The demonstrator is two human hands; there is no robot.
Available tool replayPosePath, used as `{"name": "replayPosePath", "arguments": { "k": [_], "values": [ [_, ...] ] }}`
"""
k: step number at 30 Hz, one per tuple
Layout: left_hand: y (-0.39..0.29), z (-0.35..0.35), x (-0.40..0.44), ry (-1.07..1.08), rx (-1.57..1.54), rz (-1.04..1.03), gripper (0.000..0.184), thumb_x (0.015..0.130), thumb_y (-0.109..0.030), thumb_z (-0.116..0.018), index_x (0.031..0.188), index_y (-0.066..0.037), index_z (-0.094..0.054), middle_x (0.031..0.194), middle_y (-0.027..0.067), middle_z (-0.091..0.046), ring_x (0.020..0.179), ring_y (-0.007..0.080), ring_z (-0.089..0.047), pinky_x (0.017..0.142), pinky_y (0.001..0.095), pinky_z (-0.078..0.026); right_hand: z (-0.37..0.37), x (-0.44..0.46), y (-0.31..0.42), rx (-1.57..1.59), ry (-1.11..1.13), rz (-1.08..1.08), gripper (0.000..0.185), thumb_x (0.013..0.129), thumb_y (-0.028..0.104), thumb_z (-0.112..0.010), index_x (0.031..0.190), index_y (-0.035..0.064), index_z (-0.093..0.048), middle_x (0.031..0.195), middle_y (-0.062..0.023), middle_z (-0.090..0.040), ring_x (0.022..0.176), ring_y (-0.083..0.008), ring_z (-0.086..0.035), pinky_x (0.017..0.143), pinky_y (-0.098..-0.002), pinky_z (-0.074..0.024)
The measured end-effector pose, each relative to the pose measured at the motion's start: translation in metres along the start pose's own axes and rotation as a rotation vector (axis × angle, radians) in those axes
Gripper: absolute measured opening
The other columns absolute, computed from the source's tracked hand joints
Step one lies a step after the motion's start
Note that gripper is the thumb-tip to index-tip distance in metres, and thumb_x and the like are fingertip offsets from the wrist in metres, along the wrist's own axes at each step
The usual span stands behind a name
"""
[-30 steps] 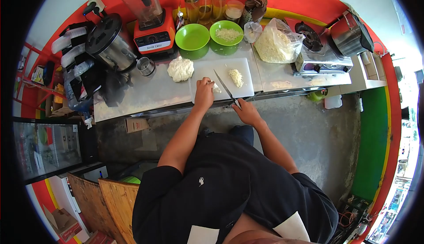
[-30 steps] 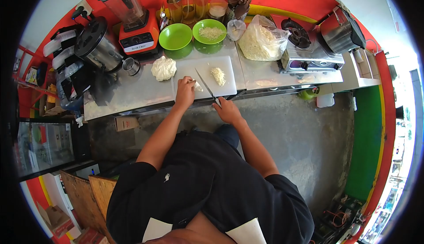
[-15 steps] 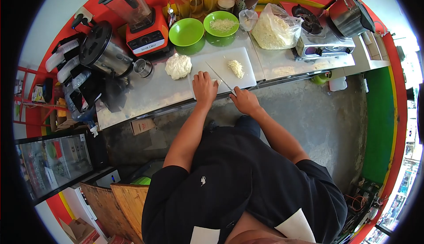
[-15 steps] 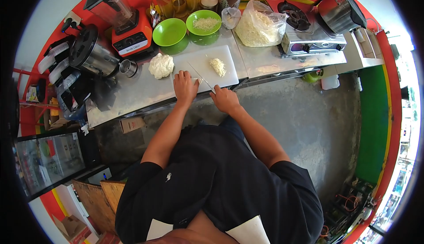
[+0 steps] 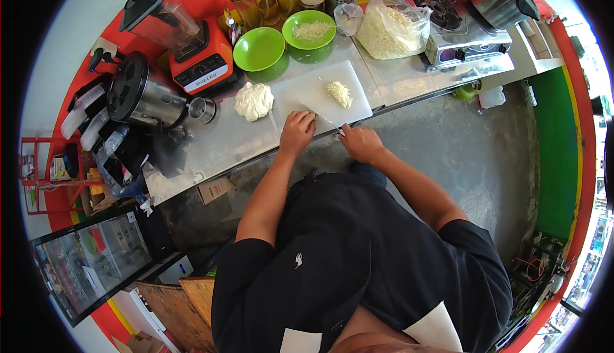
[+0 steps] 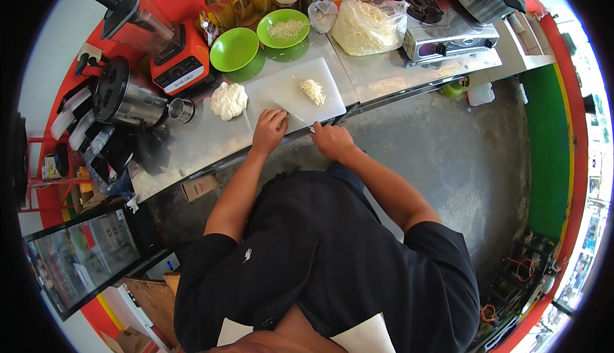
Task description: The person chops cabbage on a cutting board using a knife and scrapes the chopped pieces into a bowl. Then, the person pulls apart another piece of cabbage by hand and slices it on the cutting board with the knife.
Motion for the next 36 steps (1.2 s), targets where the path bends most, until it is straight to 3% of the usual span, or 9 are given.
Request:
{"name": "replayPosePath", "arguments": {
  "k": [5,21,23,27,30,32,36],
  "values": [
    [-0.007,0.001,0.002,0.021,0.047,-0.05,0.017,0.082,-0.002,-0.072,0.098,-0.001,-0.069,0.106,0.0109,-0.067,0.098,0.0332,-0.061,0.089,0.0431,-0.051,0.0,0.005,0.001,-0.06,0.128,0.002,0.032,0.104,0.032,-0.05,0.107,0.0008,-0.052,0.084,-0.0204,-0.072,0.08,-0.0401,-0.072,0.071,-0.0508,-0.0562],
    [-0.005,0.001,0.003,-0.043,0.027,0.024,0.018,0.08,-0.002,-0.07,0.098,-0.003,-0.071,0.103,0.0081,-0.068,0.099,0.0286,-0.063,0.087,0.0406,-0.051,-0.008,0.012,0.014,-0.11,0.099,-0.09,0.031,0.103,0.032,-0.053,0.109,0.0016,-0.051,0.084,-0.0197,-0.072,0.082,-0.0392,-0.072,0.07,-0.0499,-0.0554],
    [-0.005,0.002,0.003,-0.067,0.008,0.029,0.016,0.08,-0.002,-0.071,0.096,-0.003,-0.071,0.102,0.0071,-0.067,0.098,0.0285,-0.063,0.086,0.0402,-0.051,-0.022,0.011,0.013,-0.104,0.043,-0.124,0.021,0.099,0.023,-0.056,0.105,0.0037,-0.053,0.088,-0.0186,-0.074,0.084,-0.0332,-0.075,0.07,-0.0458,-0.0582],
    [-0.002,0.003,0.003,-0.061,0.005,0.056,0.014,0.08,-0.003,-0.071,0.095,-0.003,-0.071,0.101,0.0073,-0.067,0.098,0.029,-0.062,0.086,0.0404,-0.051,-0.026,0.023,0.009,-0.115,0.101,-0.114,0.034,0.102,0.032,-0.055,0.111,0.0002,-0.052,0.09,-0.0203,-0.074,0.082,-0.0372,-0.073,0.069,-0.0483,-0.0566],
    [-0.005,0.004,0.005,-0.029,-0.013,0.065,0.012,0.081,-0.003,-0.071,0.093,-0.003,-0.071,0.1,0.0076,-0.067,0.096,0.0292,-0.062,0.086,0.0399,-0.052,-0.018,0.021,0.018,-0.189,0.167,-0.093,0.03,0.102,0.029,-0.054,0.112,0.0,-0.052,0.089,-0.0197,-0.074,0.082,-0.0366,-0.074,0.07,-0.0475,-0.0574],
    [-0.003,0.007,0.006,-0.062,-0.083,0.09,0.011,0.081,-0.003,-0.073,0.092,-0.003,-0.071,0.1,0.0086,-0.068,0.094,0.0296,-0.063,0.083,0.0396,-0.053,-0.015,0.019,0.025,-0.169,0.132,-0.144,0.018,0.096,0.014,-0.052,0.108,0.0012,-0.053,0.092,-0.0187,-0.075,0.085,-0.0336,-0.075,0.072,-0.044,-0.0595],
    [0.003,0.006,0.005,-0.105,-0.113,0.117,0.01,0.081,-0.004,-0.074,0.09,-0.002,-0.071,0.097,0.0099,-0.069,0.091,0.0308,-0.065,0.08,0.0399,-0.054,-0.026,0.024,0.026,-0.14,0.115,-0.17,0.018,0.095,0.013,-0.052,0.109,0.0007,-0.053,0.093,-0.0196,-0.075,0.088,-0.0334,-0.075,0.073,-0.0442,-0.0595]
  ]
}}
Point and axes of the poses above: each hand's wrist, its own x-axis towards the middle knuckle, its own z-axis out of the back of the hand, y = z × x, the point moved 6 cm from there along x, towards the middle knuckle
